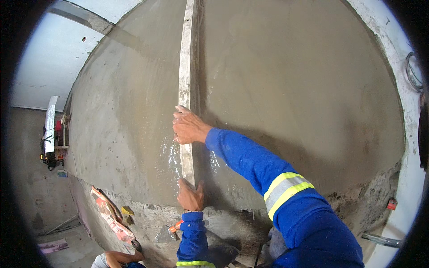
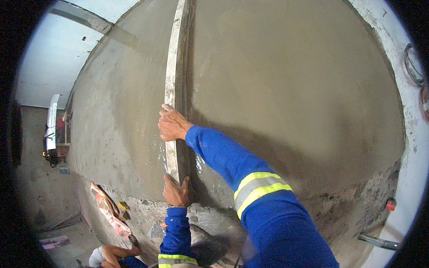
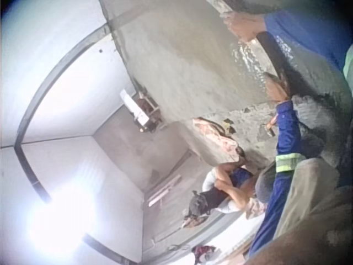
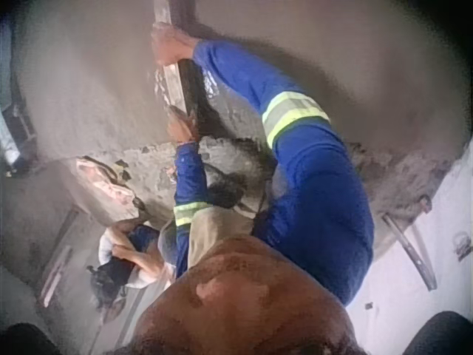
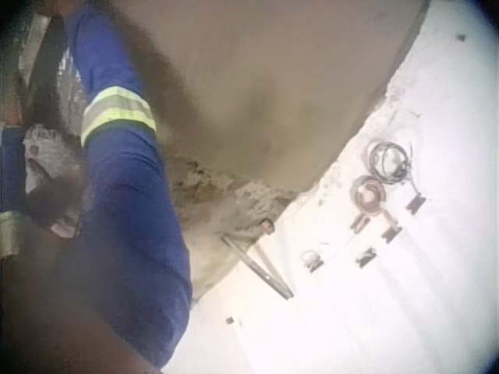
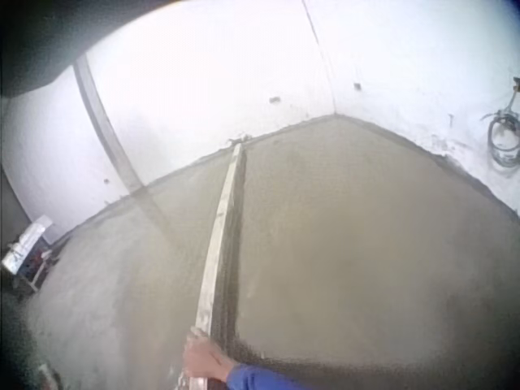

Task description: The person uses a long straight edge to screed and level wet concrete on a floor. They repeatedly pull the straight edge across the surface to remove excess material and create a flat plane.

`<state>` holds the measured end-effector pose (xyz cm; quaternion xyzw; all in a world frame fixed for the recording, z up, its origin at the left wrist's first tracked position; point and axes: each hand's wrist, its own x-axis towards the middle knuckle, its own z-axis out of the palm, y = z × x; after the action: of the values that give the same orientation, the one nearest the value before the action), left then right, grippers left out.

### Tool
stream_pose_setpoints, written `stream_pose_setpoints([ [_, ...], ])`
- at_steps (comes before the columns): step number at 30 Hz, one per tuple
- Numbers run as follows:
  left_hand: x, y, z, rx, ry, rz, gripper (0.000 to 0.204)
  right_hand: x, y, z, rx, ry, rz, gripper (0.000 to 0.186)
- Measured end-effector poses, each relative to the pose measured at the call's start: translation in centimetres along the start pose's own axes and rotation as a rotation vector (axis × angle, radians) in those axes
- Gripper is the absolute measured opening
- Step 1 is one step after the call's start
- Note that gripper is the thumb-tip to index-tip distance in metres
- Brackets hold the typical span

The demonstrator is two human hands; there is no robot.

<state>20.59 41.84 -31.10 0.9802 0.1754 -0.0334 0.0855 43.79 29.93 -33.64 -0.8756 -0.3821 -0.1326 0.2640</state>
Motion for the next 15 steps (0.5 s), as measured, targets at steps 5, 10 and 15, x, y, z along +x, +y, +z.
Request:
stream_pose_setpoints([
  [5,-2.6,0.0,-0.5,0.029,-0.031,-0.021,0.067,-2.0,-1.6,0.1,0.026,-0.023,-0.030,0.033],
  [10,0.9,3.2,-0.3,-0.023,-0.009,0.037,0.065,0.1,2.2,-0.8,-0.015,-0.049,0.053,0.026],
  [15,-0.9,3.1,0.8,-0.012,0.025,0.067,0.061,-1.4,2.2,-1.1,-0.054,-0.022,0.013,0.029],
])
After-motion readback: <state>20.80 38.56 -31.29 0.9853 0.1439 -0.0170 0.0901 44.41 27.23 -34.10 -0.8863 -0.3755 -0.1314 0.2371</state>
